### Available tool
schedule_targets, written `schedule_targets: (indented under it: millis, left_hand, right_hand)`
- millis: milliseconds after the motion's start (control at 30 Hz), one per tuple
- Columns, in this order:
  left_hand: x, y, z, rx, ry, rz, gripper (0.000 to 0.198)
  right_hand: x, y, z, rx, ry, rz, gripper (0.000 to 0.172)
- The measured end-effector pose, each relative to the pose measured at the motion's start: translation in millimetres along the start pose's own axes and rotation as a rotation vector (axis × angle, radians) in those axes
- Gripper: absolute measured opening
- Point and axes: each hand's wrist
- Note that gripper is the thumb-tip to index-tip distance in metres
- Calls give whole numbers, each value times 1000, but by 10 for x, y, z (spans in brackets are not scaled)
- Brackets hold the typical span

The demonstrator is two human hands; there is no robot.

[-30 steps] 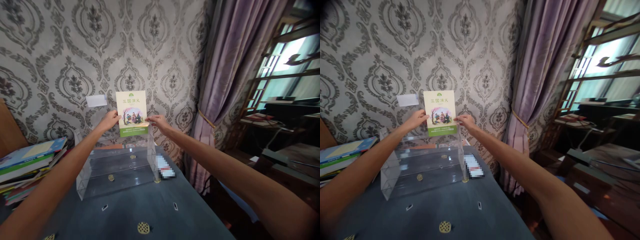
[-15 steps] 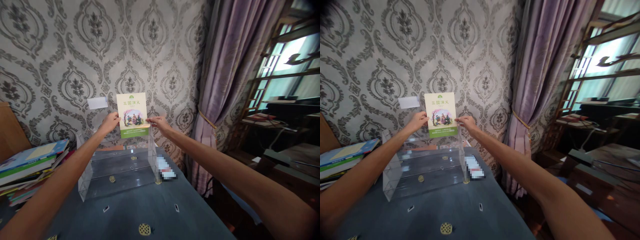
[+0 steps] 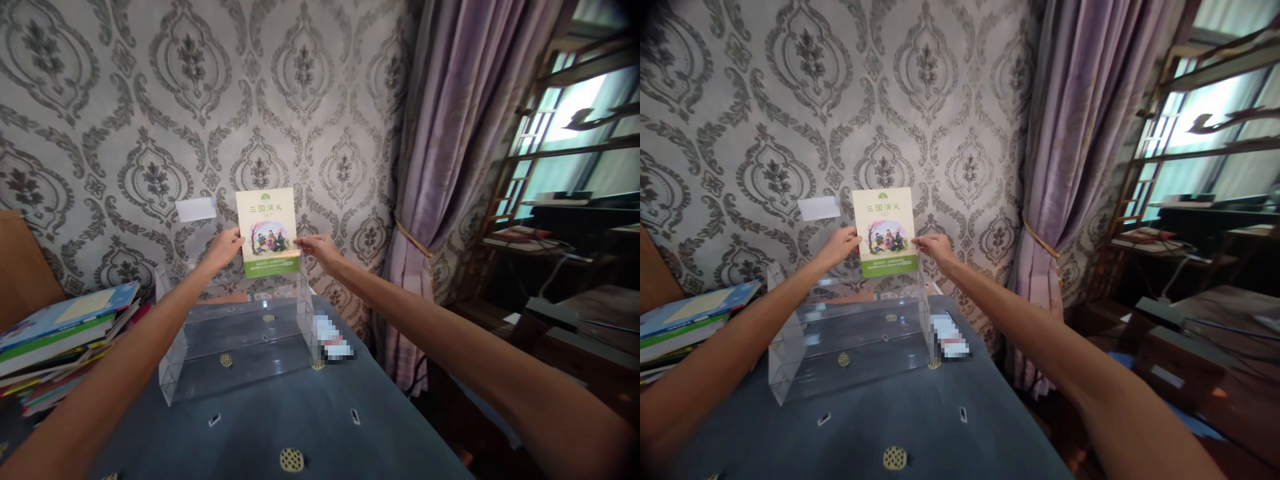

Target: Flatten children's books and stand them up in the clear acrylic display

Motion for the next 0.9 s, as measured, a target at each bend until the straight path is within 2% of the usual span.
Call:
schedule_targets:
  millis: [367,600,700,800,900]
  left_hand:
    - [-31,69,-78,125,21,27,17]
    - [-146,143,-162,251,113,12,19]
    - [-334,172,-238,293,165,8,24]
    - [-672,168,-312,315,191,26,26]
    - [-1128,119,-351,389,220,123,29]
  right_hand:
    - [-52,14,-7,16,-14,-22,29]
    - [-145,-62,33,-31,4,-50,26]
    - [-269,-117,65,-77,39,-95,23]
    - [-562,-141,119,-138,43,-161,20]
    - [-1047,-79,201,-311,-105,-318,22]
Point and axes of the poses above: each hand's wrist, its own x-axis towards the middle knuckle, its own z-axis out of the palm, y = z × x, and after that the axes turned 13 degrees about x, right-handed
